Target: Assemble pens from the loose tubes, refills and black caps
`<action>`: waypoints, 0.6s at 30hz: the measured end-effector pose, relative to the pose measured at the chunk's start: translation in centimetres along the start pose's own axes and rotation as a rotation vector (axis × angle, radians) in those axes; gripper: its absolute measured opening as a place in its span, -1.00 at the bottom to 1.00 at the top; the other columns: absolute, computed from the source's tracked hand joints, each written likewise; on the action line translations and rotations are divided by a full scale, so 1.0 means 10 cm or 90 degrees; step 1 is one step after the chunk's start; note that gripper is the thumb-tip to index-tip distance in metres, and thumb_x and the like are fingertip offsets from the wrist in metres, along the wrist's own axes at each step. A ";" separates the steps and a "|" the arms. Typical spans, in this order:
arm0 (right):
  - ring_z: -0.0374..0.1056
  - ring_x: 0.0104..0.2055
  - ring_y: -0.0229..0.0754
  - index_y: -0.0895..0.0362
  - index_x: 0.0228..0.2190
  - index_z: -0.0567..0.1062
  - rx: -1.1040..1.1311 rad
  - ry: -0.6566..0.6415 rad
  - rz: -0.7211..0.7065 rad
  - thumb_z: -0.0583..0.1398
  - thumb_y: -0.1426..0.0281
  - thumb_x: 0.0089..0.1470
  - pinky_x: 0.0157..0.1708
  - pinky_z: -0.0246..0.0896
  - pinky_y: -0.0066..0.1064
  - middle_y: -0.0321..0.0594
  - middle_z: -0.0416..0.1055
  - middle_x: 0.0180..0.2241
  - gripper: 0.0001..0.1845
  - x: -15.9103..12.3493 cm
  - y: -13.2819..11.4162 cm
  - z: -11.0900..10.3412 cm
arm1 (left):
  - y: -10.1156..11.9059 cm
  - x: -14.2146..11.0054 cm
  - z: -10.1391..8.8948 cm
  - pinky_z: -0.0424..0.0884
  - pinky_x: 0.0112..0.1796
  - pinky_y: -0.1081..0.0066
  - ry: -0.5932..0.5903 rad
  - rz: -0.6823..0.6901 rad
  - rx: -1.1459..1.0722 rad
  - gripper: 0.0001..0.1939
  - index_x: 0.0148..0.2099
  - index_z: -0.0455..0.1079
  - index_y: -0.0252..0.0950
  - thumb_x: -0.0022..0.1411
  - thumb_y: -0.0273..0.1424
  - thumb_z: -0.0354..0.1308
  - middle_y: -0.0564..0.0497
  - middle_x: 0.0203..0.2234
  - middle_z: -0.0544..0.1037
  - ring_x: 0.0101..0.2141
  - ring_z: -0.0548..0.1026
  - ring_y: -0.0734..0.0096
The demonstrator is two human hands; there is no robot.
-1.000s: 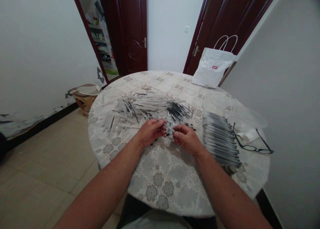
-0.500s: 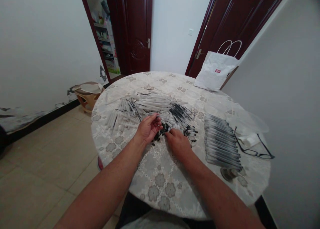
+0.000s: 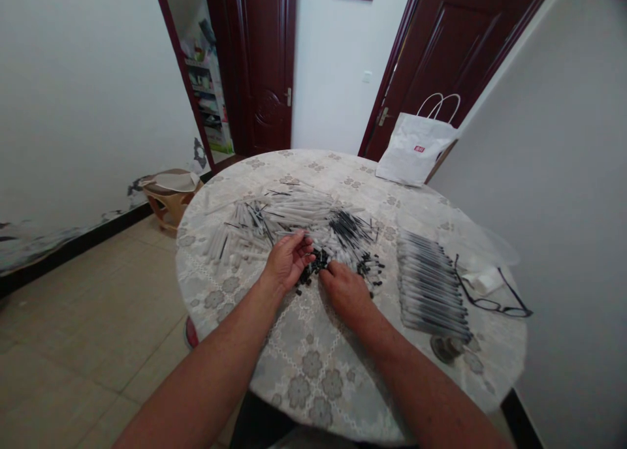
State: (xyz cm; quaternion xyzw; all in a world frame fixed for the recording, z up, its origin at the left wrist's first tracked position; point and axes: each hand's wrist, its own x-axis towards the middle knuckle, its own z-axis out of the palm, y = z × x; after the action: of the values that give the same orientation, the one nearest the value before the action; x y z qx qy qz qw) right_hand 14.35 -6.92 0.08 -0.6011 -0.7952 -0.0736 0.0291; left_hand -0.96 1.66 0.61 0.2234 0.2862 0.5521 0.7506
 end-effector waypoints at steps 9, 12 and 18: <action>0.39 -0.21 -0.16 0.09 -0.17 0.46 0.097 0.080 0.053 0.05 0.45 0.34 -0.34 0.22 -0.43 -0.14 0.43 -0.14 -0.81 0.00 0.06 0.08 | -0.03 -0.01 -0.01 0.53 -0.51 0.49 -0.021 -0.005 0.033 -0.77 -0.17 0.48 -0.36 0.16 -0.38 0.36 0.03 -0.44 0.58 -0.50 0.55 0.49; 0.40 -0.10 -0.13 0.14 -0.10 0.47 0.255 0.222 0.065 0.02 0.42 0.36 -0.13 0.29 -0.37 -0.08 0.45 -0.13 -0.76 -0.01 0.15 0.07 | -0.03 -0.03 0.01 0.54 -0.50 0.48 -0.029 -0.006 0.045 -0.76 -0.17 0.47 -0.36 0.15 -0.37 0.37 0.03 -0.44 0.58 -0.50 0.55 0.48; 0.40 -0.13 -0.08 0.12 -0.13 0.51 0.607 0.377 0.188 0.10 0.25 0.31 -0.08 0.31 -0.24 -0.12 0.49 -0.19 -0.74 -0.03 0.37 0.08 | -0.05 -0.08 0.05 0.54 -0.51 0.46 -0.088 -0.027 0.093 -0.71 -0.16 0.48 -0.38 0.12 -0.35 0.41 -0.02 -0.41 0.59 -0.50 0.55 0.47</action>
State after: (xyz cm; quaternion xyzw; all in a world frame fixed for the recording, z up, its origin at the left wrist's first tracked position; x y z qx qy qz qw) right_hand 17.99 -6.07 -0.41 -0.5796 -0.6064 0.1326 0.5280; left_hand -0.49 0.73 0.82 0.3088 0.2781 0.4970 0.7618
